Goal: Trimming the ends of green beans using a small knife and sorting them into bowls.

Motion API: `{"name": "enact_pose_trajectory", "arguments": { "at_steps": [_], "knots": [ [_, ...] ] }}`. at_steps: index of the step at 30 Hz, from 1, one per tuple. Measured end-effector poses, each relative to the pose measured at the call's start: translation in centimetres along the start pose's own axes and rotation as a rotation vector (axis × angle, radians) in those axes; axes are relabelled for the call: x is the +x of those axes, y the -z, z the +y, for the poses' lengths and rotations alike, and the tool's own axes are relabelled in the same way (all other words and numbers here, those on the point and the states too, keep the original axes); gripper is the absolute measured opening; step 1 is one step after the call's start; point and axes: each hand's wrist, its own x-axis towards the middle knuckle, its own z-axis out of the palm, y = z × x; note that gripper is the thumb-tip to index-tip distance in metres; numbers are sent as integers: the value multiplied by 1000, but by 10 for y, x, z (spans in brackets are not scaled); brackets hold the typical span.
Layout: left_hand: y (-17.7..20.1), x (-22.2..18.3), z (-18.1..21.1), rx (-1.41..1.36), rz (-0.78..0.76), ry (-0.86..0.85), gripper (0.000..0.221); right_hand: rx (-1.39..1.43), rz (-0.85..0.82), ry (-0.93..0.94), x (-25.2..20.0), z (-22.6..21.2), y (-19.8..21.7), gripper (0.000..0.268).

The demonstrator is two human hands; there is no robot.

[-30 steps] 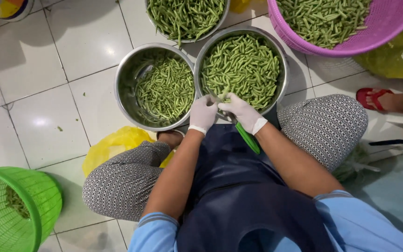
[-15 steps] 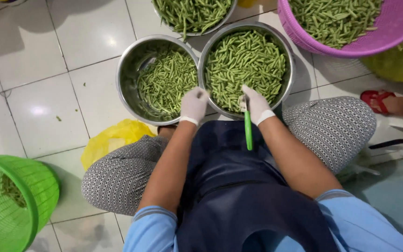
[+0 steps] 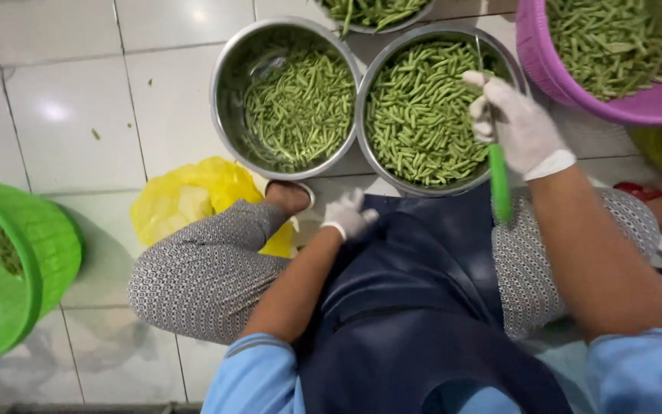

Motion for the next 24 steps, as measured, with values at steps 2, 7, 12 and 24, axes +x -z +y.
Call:
{"name": "enact_pose_trajectory", "arguments": {
  "at_steps": [2, 7, 12, 24],
  "knots": [
    [-39, 11, 9, -3, -212, -36, 82, 309, 35, -200, 9, -16, 2, 40],
    [-65, 14, 5, -15, -424, -122, 72, 826, 4, -481, 19, 24, -24, 47],
    [-73, 14, 2, 14, -451, -275, 45, 700, 21, -283, 9, 36, -37, 40],
    [-70, 118, -24, -61, 176, 108, 21, 662, 149, -435, 7, 33, -48, 34]
  ]
}}
